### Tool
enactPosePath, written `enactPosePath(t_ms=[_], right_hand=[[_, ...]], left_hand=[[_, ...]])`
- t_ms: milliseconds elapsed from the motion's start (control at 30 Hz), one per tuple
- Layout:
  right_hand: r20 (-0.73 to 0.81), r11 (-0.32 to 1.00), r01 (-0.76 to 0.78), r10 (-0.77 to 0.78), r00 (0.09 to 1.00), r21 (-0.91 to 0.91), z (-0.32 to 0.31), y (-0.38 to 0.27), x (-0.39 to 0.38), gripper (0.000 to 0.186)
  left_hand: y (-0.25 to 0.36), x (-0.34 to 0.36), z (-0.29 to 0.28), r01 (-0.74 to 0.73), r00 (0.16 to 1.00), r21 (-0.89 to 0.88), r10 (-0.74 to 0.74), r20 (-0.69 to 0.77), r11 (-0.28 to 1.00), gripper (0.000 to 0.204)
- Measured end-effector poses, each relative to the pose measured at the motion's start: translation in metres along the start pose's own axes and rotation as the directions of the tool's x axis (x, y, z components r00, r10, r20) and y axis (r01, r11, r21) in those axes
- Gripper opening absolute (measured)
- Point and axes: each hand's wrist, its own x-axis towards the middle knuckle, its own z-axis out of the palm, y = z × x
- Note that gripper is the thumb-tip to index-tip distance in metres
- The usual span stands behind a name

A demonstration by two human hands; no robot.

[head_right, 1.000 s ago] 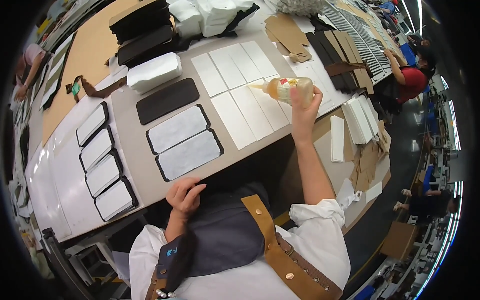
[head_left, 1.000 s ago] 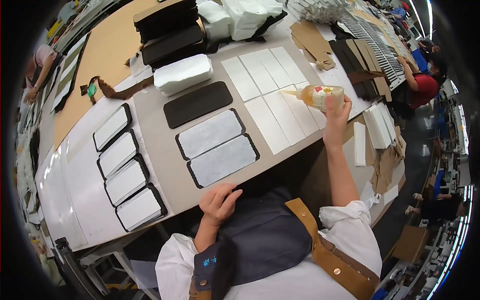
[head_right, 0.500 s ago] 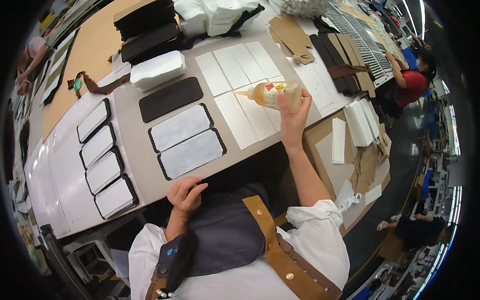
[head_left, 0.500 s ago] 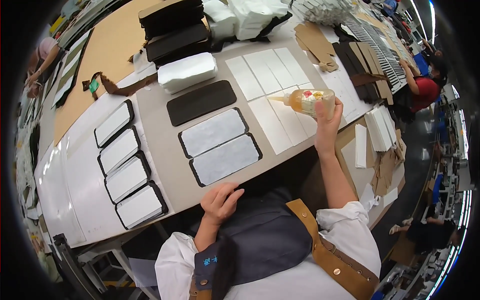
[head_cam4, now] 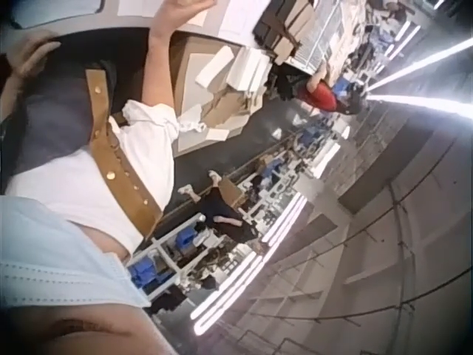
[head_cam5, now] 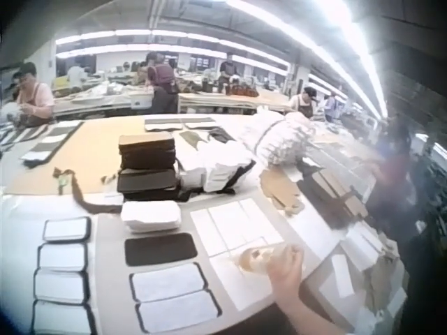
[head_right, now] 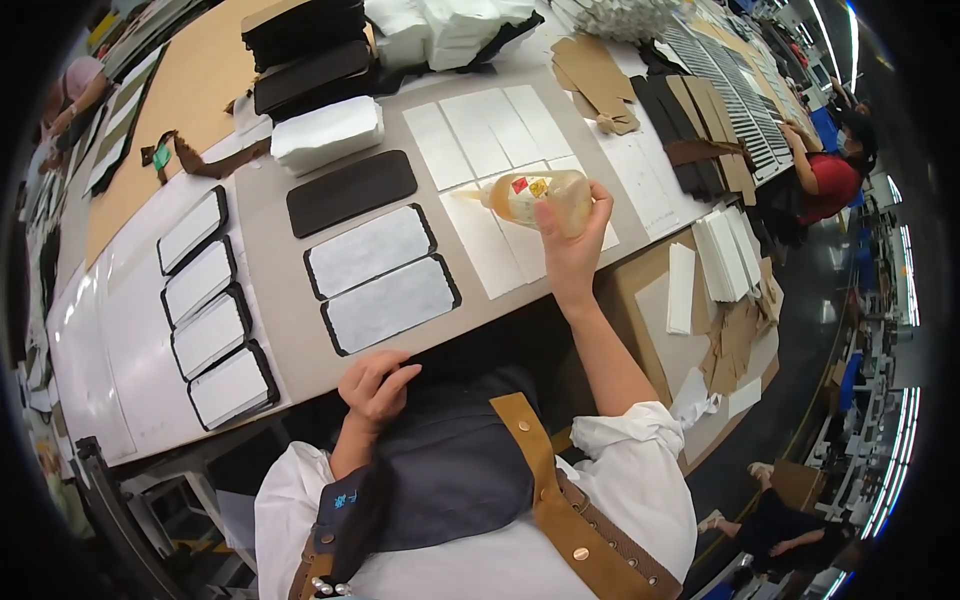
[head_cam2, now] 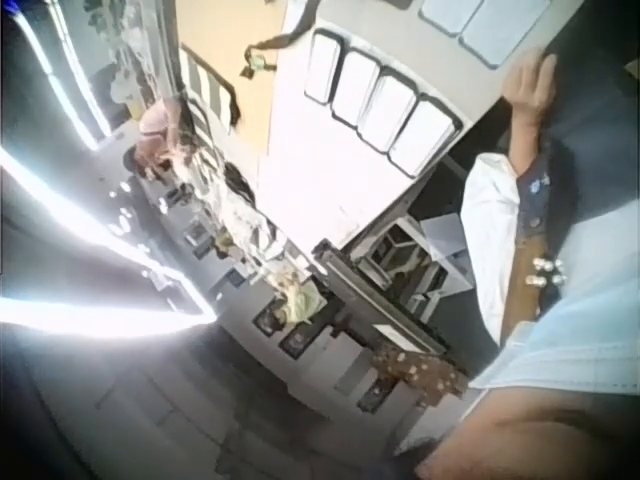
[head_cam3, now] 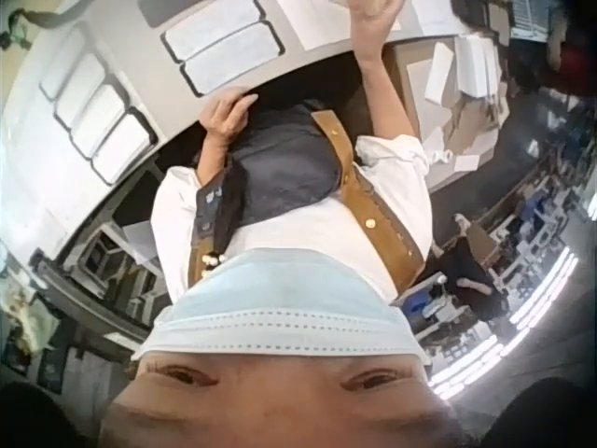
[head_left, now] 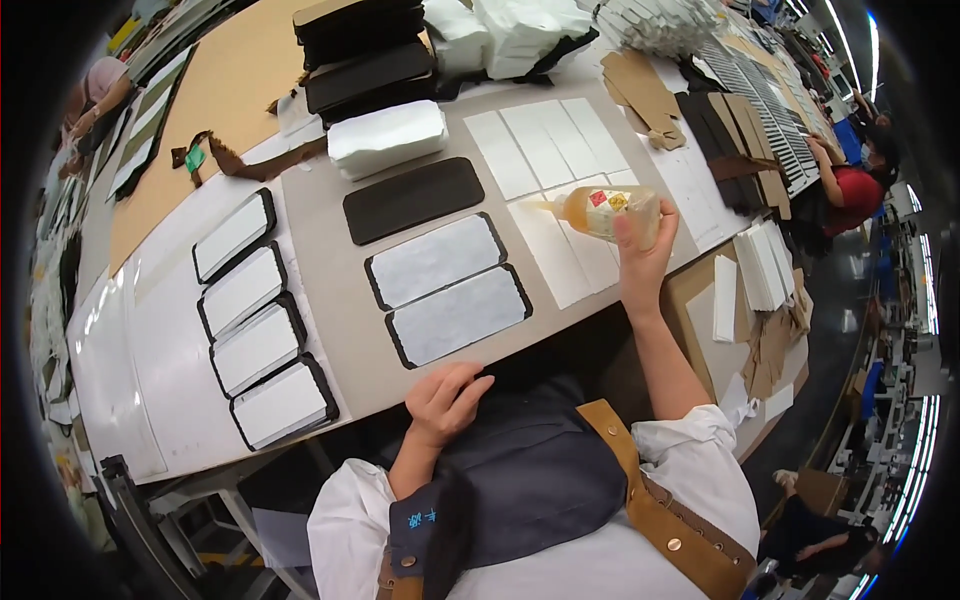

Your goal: Applying protective film to leather panels and organizing adhesive-coated strips in a workshop.

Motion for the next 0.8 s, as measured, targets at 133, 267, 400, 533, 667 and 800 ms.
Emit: enactPosePath(t_ms=[133,267,400,533,667,800], right_hand=[[0.077,0.985,-0.093,0.082,0.994,0.144,0.007,0.003,0.001,0.062],[0.253,0.805,-0.309,0.204,0.946,0.506,0.005,-0.009,0.034,0.058],[0.294,0.649,-0.379,0.241,0.925,0.66,0.008,-0.014,0.092,0.061],[0.335,0.696,-0.375,0.201,0.921,0.613,0.019,-0.01,0.143,0.069],[0.359,0.806,-0.323,0.148,0.922,0.496,0.048,0.008,0.174,0.067],[0.401,0.9,-0.27,0.12,0.908,0.342,0.076,0.033,0.196,0.067]], left_hand=[[-0.001,-0.001,0.0,-0.007,1.0,0.01,0.007,-0.006,1.0,0.025],[0.0,0.001,-0.001,-0.001,1.0,-0.02,0.001,-0.014,1.0,0.024],[0.001,0.001,-0.003,0.004,1.0,-0.011,-0.004,-0.012,1.0,0.025],[-0.001,-0.001,0.0,0.0,1.0,0.026,0.001,-0.014,1.0,0.021],[-0.001,-0.005,0.0,0.005,1.0,0.031,-0.005,0.001,1.0,0.02],[0.0,-0.005,-0.002,0.011,1.0,0.024,-0.012,0.016,1.0,0.019]])
